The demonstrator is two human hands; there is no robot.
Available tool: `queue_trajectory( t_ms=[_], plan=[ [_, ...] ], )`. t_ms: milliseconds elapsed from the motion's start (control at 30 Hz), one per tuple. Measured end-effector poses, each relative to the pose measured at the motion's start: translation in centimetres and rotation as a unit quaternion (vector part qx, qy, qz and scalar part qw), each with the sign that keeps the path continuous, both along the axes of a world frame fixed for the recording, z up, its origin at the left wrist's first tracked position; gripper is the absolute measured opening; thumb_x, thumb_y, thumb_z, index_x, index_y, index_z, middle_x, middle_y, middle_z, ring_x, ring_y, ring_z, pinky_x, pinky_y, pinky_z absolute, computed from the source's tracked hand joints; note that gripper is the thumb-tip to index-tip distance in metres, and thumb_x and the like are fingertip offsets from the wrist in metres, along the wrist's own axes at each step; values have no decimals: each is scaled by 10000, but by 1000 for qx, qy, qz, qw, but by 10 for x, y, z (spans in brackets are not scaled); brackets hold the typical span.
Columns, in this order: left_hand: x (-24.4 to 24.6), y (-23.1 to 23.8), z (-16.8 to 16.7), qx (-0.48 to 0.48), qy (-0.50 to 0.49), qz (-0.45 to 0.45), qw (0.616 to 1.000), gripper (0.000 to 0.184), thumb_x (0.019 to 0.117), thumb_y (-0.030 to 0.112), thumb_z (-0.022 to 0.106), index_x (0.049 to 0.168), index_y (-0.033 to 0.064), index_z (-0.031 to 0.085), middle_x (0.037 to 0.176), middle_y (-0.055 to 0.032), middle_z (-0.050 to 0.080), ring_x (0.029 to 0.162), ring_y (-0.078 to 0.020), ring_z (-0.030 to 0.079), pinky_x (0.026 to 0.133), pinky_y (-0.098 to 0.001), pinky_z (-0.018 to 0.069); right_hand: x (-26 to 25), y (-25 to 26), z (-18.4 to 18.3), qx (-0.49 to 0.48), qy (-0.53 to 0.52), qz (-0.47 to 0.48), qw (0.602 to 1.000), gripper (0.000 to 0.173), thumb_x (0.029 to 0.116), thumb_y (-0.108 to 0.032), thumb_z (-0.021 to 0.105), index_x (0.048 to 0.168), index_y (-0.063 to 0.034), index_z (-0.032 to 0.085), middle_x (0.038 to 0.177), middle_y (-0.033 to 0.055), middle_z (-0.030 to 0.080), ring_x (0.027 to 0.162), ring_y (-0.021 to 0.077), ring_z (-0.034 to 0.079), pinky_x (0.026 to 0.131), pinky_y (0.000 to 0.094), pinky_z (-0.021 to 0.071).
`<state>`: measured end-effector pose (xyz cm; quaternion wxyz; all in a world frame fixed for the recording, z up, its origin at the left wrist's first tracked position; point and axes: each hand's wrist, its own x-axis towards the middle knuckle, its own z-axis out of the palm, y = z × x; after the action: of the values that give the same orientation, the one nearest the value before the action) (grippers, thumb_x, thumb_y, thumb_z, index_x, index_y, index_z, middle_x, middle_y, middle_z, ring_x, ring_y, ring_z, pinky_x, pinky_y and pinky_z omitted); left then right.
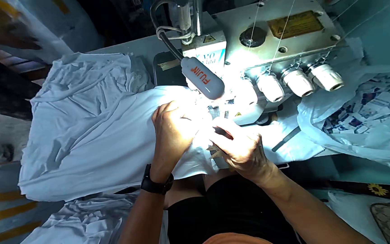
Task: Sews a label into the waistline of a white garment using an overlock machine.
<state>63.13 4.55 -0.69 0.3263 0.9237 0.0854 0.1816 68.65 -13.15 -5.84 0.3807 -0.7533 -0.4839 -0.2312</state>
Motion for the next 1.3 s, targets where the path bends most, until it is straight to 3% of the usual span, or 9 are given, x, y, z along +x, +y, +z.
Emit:
queue_trajectory(
  t_ms=[67,233,300,367,467,600,1133,1300],
  plan=[
    [-1,-1,1,2,4,0,1000,209,827,135,723,650,72,632,988,-83,683,1031,-260,609,947,-559,395,0,0,-1,-3,-14,-3,1000,159,914,-49,646,923,-81,801,1110,176,755,841,260,715,606,324,519],
    [0,-1,2,6,7,2,1000,215,829,144,710,645,80,620,977,-78,678,1009,-249,608,931,-555,393,0,0,1,-22,-28,-8,999,191,916,-31,622,948,-82,803,1054,110,774,623,209,582,507,328,382],
    [1,-2,1,8,5,12,1000,141,827,147,709,715,78,659,1003,-79,684,1028,-259,614,931,-568,397,0,0,1,-20,-30,-11,999,182,910,-30,622,913,-81,797,1018,107,777,602,202,573,503,328,374],
    [1,-3,0,11,-1,20,1000,74,837,143,716,864,79,693,1057,-82,684,1048,-260,615,945,-569,397,0,0,2,-20,-31,-10,999,177,911,-28,625,912,-76,795,1005,109,778,599,202,579,500,329,381],
    [1,-2,-7,52,-41,9,998,86,860,146,721,899,83,765,1066,-80,711,1083,-244,641,1010,-578,365,-1,-1,2,-27,-34,-13,999,182,905,-25,614,898,-74,789,982,111,777,586,200,572,504,326,383],
    [-8,4,-13,111,-43,-12,993,189,892,225,708,1031,157,816,1134,-34,744,1186,-228,656,1086,-680,302,-3,-2,3,-37,-32,-21,999,195,926,-40,598,907,-83,787,975,102,780,582,193,572,505,322,380],
    [-1,15,-14,81,-62,-52,993,167,869,139,732,1011,108,814,1180,-85,738,1273,-277,621,1143,-681,287,2,4,4,-36,-27,-35,998,214,917,-81,579,914,-70,793,998,119,779,609,234,610,495,353,390],
    [-2,15,-13,78,-63,-64,993,177,855,124,741,1016,90,809,1199,-96,730,1293,-286,604,1156,-656,286,1,3,1,-24,-11,-26,999,209,904,-74,588,931,-59,796,1093,143,773,697,262,678,517,362,436]
  ],
)
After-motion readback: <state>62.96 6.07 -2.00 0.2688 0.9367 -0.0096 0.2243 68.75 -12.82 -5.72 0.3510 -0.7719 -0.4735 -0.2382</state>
